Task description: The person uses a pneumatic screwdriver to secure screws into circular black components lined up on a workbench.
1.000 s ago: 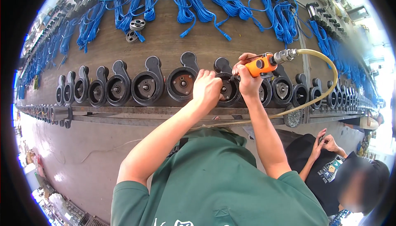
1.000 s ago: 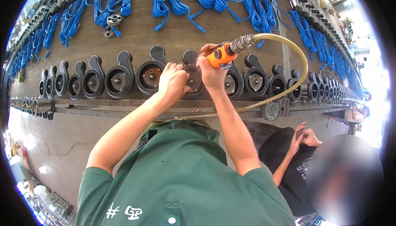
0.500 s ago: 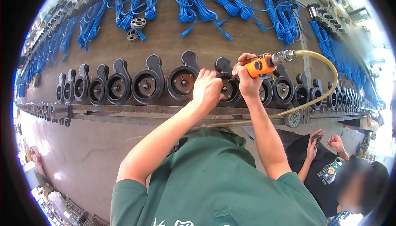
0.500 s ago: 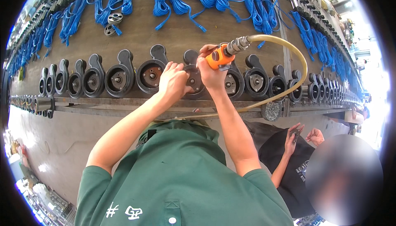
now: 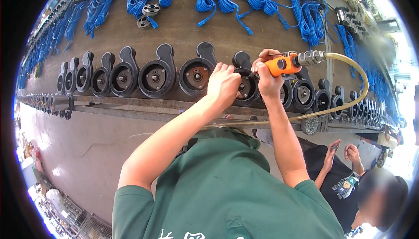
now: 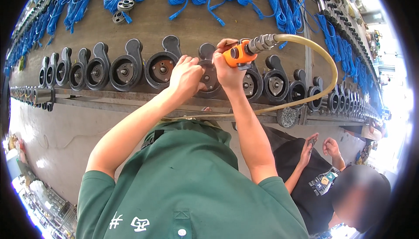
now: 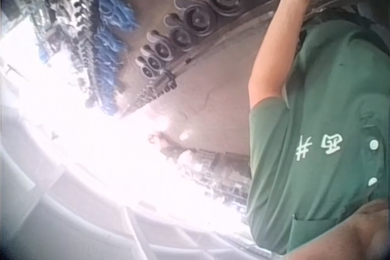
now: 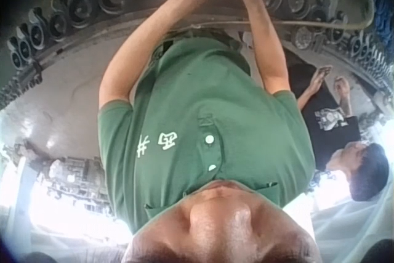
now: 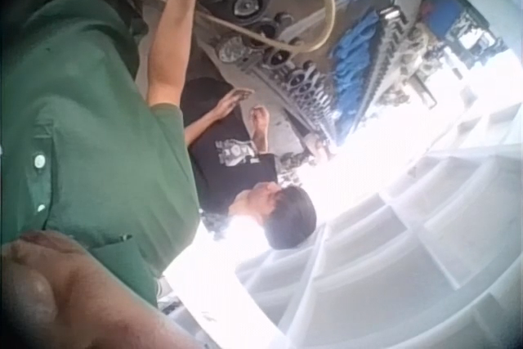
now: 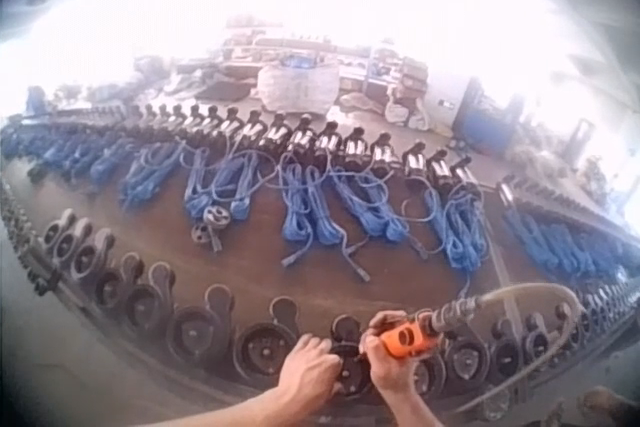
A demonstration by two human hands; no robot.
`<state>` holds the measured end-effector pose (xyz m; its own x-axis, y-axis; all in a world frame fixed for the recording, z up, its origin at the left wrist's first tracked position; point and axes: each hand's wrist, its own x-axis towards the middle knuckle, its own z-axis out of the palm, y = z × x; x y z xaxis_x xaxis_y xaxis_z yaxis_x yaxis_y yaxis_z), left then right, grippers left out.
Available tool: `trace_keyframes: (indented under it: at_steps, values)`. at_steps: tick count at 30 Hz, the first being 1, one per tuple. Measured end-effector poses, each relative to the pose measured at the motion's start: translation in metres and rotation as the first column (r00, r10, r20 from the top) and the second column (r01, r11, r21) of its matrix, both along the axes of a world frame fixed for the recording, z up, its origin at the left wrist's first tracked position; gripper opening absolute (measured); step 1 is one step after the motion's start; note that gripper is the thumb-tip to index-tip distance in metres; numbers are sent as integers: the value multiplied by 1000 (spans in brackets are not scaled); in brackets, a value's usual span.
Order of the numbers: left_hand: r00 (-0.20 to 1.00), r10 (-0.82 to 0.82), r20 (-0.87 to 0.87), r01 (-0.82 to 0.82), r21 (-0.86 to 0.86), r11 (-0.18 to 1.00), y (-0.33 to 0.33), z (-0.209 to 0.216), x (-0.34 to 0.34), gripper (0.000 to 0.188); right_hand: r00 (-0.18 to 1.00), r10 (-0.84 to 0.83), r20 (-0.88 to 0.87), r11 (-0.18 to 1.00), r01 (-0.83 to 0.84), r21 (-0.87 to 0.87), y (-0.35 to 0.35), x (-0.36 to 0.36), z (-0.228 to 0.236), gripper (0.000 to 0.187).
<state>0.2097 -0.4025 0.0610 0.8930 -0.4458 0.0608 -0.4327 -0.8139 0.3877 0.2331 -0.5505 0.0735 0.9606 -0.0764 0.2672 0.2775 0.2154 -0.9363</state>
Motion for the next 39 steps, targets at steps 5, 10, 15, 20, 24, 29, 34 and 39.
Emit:
trace_keyframes:
  at_steps: [5, 10, 15, 20, 24, 29, 34, 39]
  values:
    - [1000, 1, 1, -1, -14, 1000, 0, -1, 0, 36, 1000, 7, -8, 1000, -7, 24, -1, 0, 0, 18]
    - [1000, -3, 10, 3, -12, 1000, 1, -4, 2, 35, 1000, 12, -5, 999, -12, 39, -3, -1, -1, 18]
    - [1000, -4, 6, 5, -22, 1000, 1, -4, 3, 34, 1000, 1, -8, 1000, -1, 21, -2, -2, -1, 18]
    - [1000, -3, -25, 3, -10, 1000, 1, 0, 2, 36, 1000, -11, -13, 1000, 11, 12, -1, 1, 0, 18]
    - [1000, -6, -31, 5, -14, 1000, 0, 0, 1, 36, 999, 24, -26, 1000, -23, 20, 1, -1, 0, 19]
    - [999, -9, -31, 9, 0, 1000, 1, 1, 2, 34, 1000, 14, 2, 999, -14, -50, 1, -2, -2, 19]
    - [999, 14, -39, -13, 7, 1000, 0, 3, 0, 33, 999, 39, -7, 997, -38, 60, 3, -1, -4, 22]
    - [997, 26, -67, -25, 16, 1000, -3, 6, -1, 33, 999, 44, 16, 994, -42, -101, -1, 0, -6, 27]
